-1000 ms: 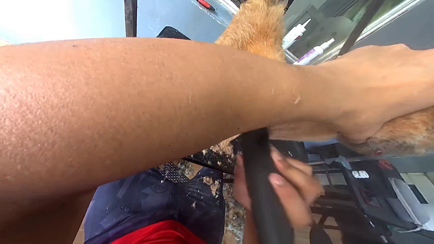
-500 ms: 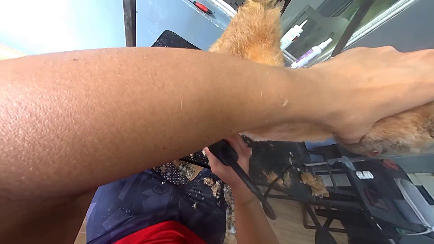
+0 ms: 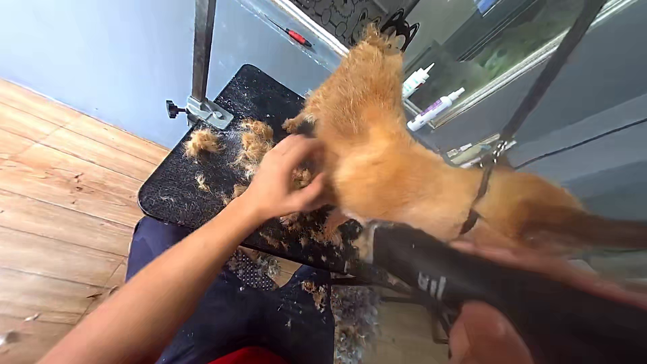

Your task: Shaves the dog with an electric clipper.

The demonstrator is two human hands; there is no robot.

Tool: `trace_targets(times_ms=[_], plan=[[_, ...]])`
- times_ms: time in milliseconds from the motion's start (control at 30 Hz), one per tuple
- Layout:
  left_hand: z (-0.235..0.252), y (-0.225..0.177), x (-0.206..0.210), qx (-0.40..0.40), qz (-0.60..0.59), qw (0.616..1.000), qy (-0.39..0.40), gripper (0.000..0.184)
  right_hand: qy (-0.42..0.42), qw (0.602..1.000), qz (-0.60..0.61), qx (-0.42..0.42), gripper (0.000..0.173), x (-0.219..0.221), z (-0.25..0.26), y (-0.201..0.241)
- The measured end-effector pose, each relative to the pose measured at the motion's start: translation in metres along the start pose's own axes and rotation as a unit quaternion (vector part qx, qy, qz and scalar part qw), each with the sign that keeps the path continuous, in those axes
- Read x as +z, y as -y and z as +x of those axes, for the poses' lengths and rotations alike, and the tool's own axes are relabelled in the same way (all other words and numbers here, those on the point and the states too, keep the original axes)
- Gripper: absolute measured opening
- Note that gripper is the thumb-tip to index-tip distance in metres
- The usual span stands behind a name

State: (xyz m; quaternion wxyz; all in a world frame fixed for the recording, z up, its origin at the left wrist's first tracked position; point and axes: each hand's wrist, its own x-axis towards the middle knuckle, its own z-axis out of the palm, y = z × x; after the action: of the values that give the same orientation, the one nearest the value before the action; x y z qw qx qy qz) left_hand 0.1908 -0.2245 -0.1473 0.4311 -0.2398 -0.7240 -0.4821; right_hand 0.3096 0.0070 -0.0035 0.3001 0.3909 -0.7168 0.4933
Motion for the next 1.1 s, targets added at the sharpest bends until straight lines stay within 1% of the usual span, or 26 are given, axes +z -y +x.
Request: trace_targets(times_ms=[33,67,100,200,267,300,333,400,433,500,667,800,900,1000,1067,1100], plan=[[-0.02,0.012,-0.004,-0.103,-0.002,0.994,0.041,0.056,-0.012,0.999,-0.04,-0.014,0.048,0.006,0.007,-0.003],[-0.036,0.02,-0.005,-0.18,-0.01,0.98,0.085,0.068,-0.021,0.996,-0.084,-0.028,0.05,0.009,0.015,-0.006],[-0.048,0.023,-0.002,-0.23,-0.019,0.965,0.125,0.077,-0.027,0.991,-0.127,-0.038,0.05,0.011,0.024,-0.008],[-0.056,0.017,0.017,-0.304,-0.023,0.928,0.214,0.087,0.009,0.97,-0.239,-0.049,0.056,0.015,0.048,-0.014],[-0.054,0.016,0.031,-0.337,-0.038,0.907,0.249,0.086,0.05,0.944,-0.321,-0.059,0.061,0.029,0.058,-0.016],[-0.051,0.017,0.037,-0.348,-0.045,0.898,0.267,0.081,0.06,0.928,-0.362,-0.061,0.065,0.039,0.059,-0.017],[-0.049,0.018,0.042,-0.354,-0.049,0.89,0.285,0.07,0.071,0.913,-0.398,-0.062,0.067,0.048,0.059,-0.018],[-0.045,0.022,0.048,-0.346,-0.059,0.886,0.304,0.041,0.093,0.885,-0.451,-0.064,0.066,0.063,0.057,-0.022],[-0.043,0.023,0.049,-0.342,-0.065,0.883,0.313,0.031,0.104,0.875,-0.469,-0.061,0.065,0.069,0.056,-0.025],[-0.044,0.024,0.048,-0.337,-0.073,0.88,0.327,0.023,0.125,0.865,-0.484,-0.046,0.059,0.078,0.055,-0.031],[-0.047,0.023,0.04,-0.327,-0.089,0.882,0.328,0.018,0.156,0.879,-0.45,0.032,0.055,0.091,0.054,-0.055],[-0.049,0.022,0.035,-0.327,-0.091,0.879,0.335,0.018,0.174,0.865,-0.461,0.098,0.057,0.099,0.056,-0.066],[-0.049,0.02,0.027,-0.336,-0.086,0.87,0.35,0.019,0.176,0.865,-0.444,0.153,0.059,0.106,0.058,-0.073],[-0.049,0.019,0.017,-0.346,-0.094,0.861,0.361,0.022,0.18,0.877,-0.41,0.174,0.059,0.115,0.063,-0.08],[-0.05,0.02,0.01,-0.359,-0.123,0.852,0.36,0.023,0.205,0.886,-0.374,0.183,0.056,0.117,0.069,-0.08],[-0.05,0.018,0.006,-0.37,-0.147,0.845,0.357,0.024,0.228,0.897,-0.332,0.184,0.055,0.114,0.073,-0.078]])
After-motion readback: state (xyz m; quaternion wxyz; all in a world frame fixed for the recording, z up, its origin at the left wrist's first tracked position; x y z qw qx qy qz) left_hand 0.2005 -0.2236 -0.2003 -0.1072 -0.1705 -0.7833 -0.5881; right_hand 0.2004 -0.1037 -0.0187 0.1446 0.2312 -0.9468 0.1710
